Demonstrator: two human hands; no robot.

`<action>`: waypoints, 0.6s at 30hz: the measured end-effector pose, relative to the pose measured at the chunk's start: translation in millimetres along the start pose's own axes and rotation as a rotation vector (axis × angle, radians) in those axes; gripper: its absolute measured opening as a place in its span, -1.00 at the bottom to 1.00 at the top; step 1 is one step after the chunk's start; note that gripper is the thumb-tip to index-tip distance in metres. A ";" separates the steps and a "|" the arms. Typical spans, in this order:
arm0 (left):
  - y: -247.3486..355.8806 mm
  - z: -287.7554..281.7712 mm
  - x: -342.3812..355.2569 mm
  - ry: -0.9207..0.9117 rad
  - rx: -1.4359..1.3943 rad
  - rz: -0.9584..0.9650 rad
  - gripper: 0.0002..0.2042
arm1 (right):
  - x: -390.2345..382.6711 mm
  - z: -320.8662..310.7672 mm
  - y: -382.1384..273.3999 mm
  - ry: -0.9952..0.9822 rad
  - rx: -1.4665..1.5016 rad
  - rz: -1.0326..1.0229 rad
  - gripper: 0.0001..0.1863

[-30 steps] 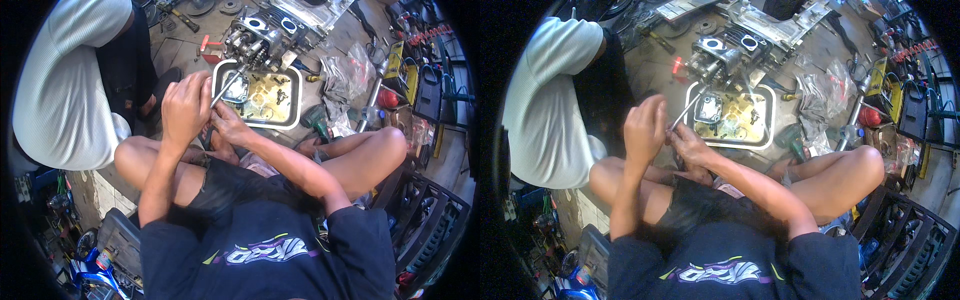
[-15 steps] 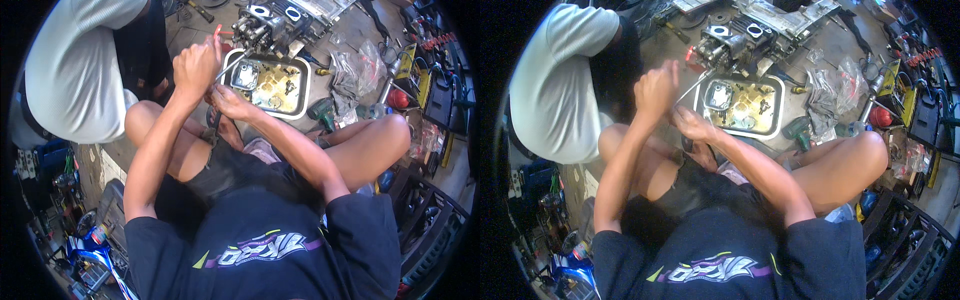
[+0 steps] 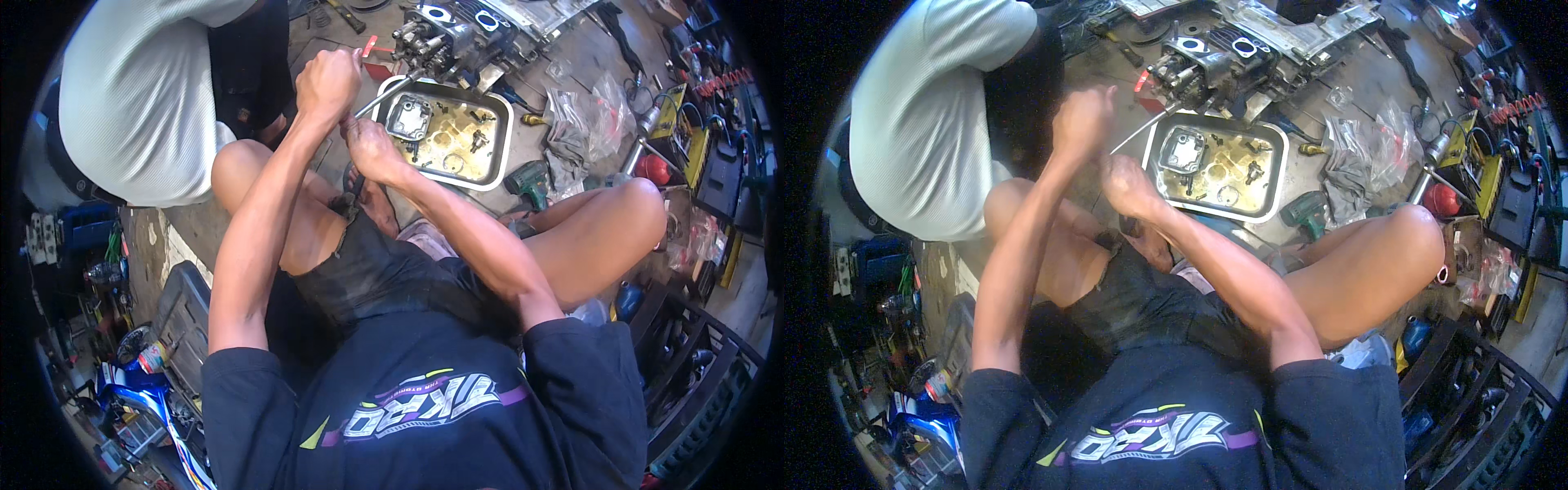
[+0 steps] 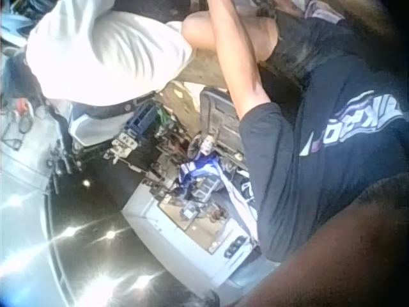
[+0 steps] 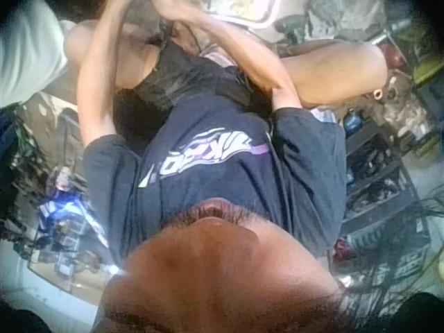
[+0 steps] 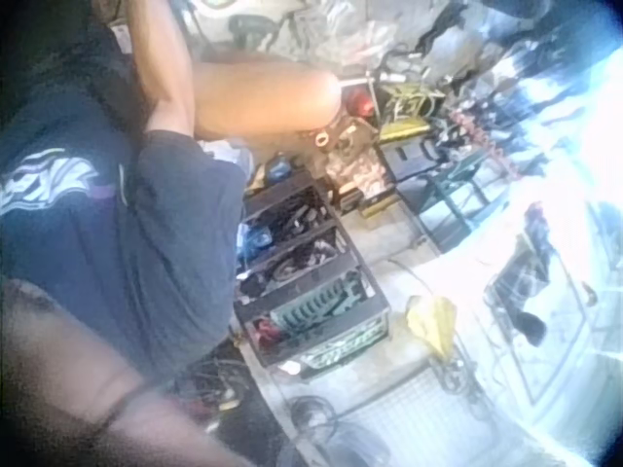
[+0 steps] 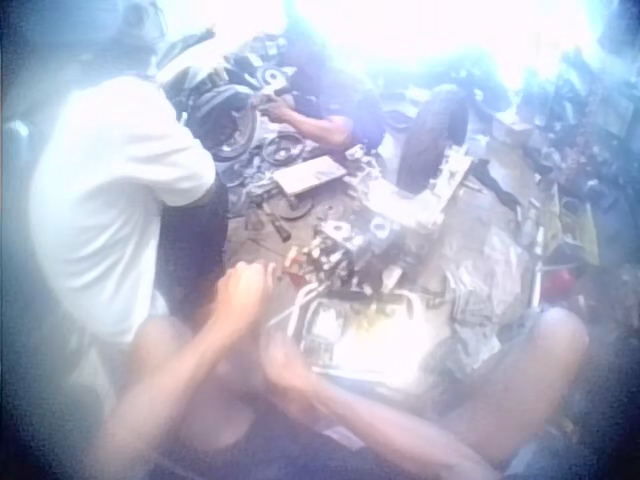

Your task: The person uses a T-handle socket wrench to loosen and remove bolts from a motorcycle engine cylinder head, then uses their hands to manipulate small components within the engine assembly.

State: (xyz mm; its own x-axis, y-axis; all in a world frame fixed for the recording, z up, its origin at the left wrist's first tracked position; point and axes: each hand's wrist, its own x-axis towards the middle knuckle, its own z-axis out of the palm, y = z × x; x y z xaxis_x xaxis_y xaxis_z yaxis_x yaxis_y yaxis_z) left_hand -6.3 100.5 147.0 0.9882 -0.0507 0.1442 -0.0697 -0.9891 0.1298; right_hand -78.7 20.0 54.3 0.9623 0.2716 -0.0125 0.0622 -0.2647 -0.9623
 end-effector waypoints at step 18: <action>-32.0 23.5 20.3 -0.288 -0.099 -0.013 -0.55 | 5.3 -11.8 -21.3 -0.171 -0.142 0.109 -0.33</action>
State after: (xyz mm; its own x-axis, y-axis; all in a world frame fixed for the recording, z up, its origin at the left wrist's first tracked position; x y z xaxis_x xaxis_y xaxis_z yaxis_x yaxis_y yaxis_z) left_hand 19.2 127.9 122.7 0.9861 -0.0894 -0.1400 -0.0559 -0.9723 0.2270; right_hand -71.8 16.1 77.9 0.9072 0.3839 -0.1719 0.0083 -0.4249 -0.9052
